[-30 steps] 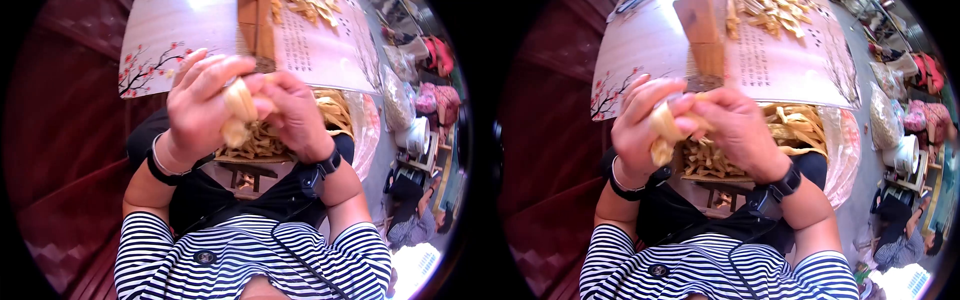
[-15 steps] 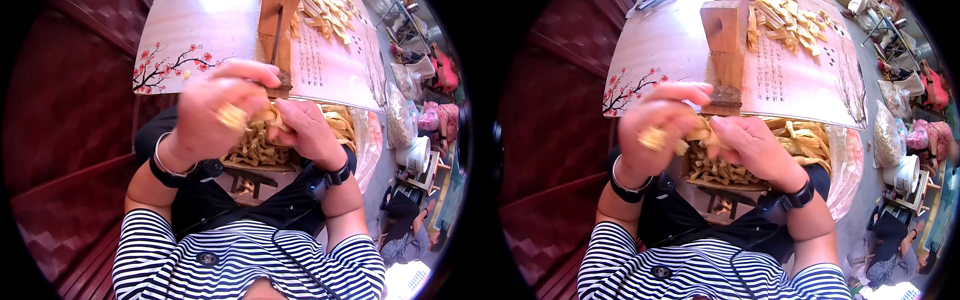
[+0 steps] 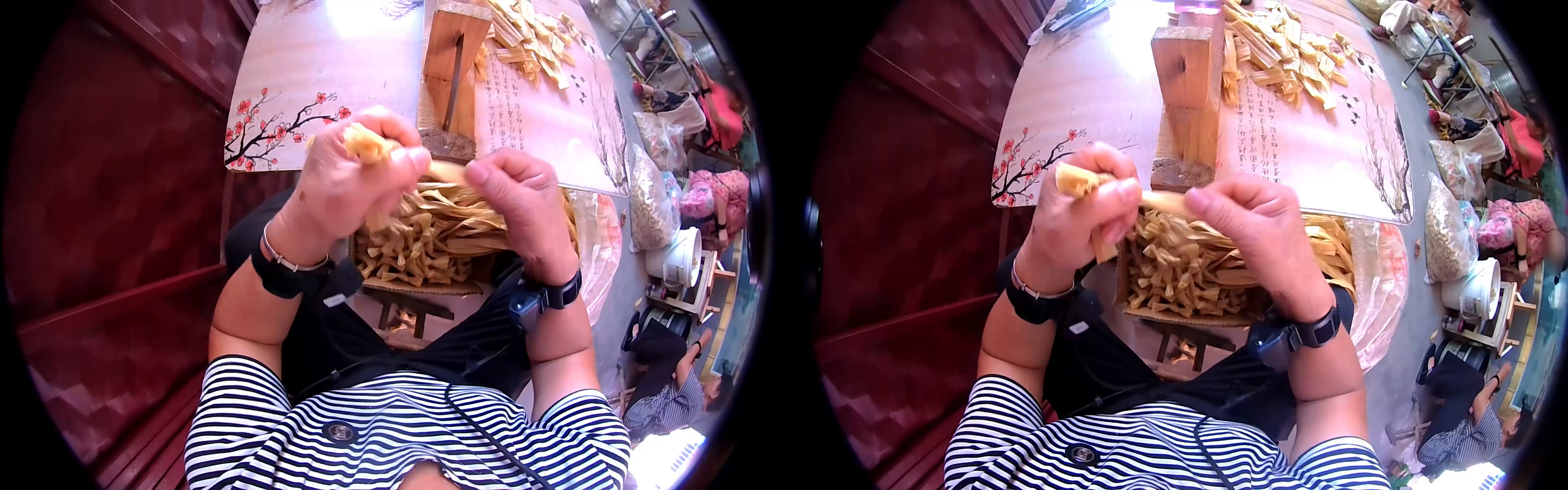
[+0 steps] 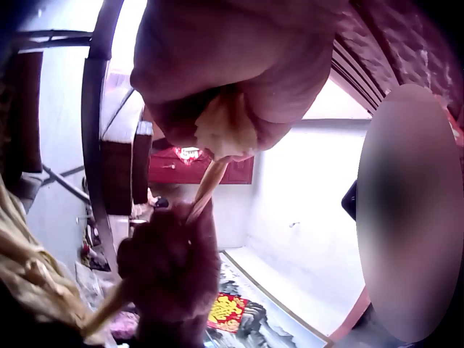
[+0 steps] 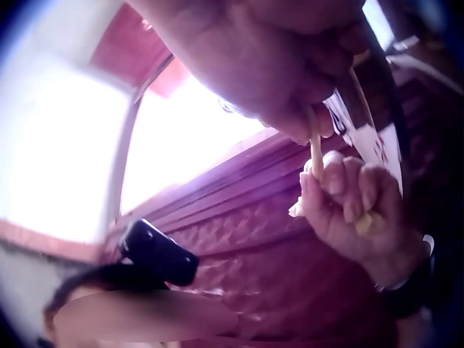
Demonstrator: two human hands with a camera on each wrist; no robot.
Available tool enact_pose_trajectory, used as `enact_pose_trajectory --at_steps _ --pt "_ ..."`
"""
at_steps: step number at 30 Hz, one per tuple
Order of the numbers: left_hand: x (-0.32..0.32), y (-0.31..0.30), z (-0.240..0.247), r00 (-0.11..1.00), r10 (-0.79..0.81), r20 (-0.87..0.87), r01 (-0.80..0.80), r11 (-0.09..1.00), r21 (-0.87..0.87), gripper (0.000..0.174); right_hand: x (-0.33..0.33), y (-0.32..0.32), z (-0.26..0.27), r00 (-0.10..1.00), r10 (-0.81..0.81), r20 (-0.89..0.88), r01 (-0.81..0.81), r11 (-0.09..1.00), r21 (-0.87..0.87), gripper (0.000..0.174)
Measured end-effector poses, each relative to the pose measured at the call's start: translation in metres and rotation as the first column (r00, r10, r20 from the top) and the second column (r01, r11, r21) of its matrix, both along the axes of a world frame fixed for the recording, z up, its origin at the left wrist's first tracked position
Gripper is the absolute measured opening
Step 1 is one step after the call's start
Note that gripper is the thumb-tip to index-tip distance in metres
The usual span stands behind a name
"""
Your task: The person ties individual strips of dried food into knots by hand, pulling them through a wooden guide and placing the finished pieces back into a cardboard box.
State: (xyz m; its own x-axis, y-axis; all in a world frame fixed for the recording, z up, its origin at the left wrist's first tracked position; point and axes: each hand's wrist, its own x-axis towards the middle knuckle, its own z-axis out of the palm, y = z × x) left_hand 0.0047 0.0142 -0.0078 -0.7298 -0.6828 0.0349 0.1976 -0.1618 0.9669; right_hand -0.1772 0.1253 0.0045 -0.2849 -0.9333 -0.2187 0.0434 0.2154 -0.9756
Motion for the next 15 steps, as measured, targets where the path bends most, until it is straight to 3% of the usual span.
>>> enact_pose_trajectory --at_steps 3,5,8,9,12,13,14,15 --pt "-0.019 -0.010 -0.005 0.976 0.217 -0.002 -0.213 0.954 -0.209 0.011 -0.005 -0.013 -0.002 0.942 -0.224 -0.250 0.168 0.959 -0.227 0.018" --pt "-0.028 -0.019 -0.006 0.956 0.278 0.096 -0.243 0.930 -0.276 0.014 -0.015 -0.026 -0.011 0.834 -0.332 -0.442 0.187 0.922 -0.338 0.018" --pt "-0.043 -0.028 -0.013 0.924 0.330 0.193 -0.257 0.911 -0.324 0.018 -0.023 -0.046 -0.021 0.755 -0.348 -0.556 0.131 0.910 -0.392 0.018" --pt "-0.045 -0.028 -0.016 0.908 0.345 0.238 -0.249 0.901 -0.356 0.019 -0.020 -0.049 -0.022 0.785 -0.326 -0.527 0.165 0.930 -0.329 0.017" --pt "-0.039 -0.029 -0.016 0.842 0.427 0.330 -0.257 0.855 -0.450 0.017 -0.029 -0.046 -0.033 0.651 -0.413 -0.637 0.222 0.906 -0.361 0.017" --pt "-0.034 -0.030 -0.016 0.815 0.458 0.354 -0.263 0.837 -0.479 0.016 -0.033 -0.041 -0.029 0.665 -0.456 -0.592 0.246 0.881 -0.403 0.014" --pt "-0.030 -0.029 -0.018 0.857 0.456 0.240 -0.284 0.807 -0.519 0.015 -0.030 -0.037 -0.027 0.776 -0.482 -0.406 0.287 0.844 -0.453 0.011" --pt "-0.026 -0.026 -0.022 0.887 0.444 0.124 -0.311 0.774 -0.551 0.014 -0.024 -0.032 -0.025 0.783 -0.460 -0.418 0.260 0.854 -0.451 0.011"
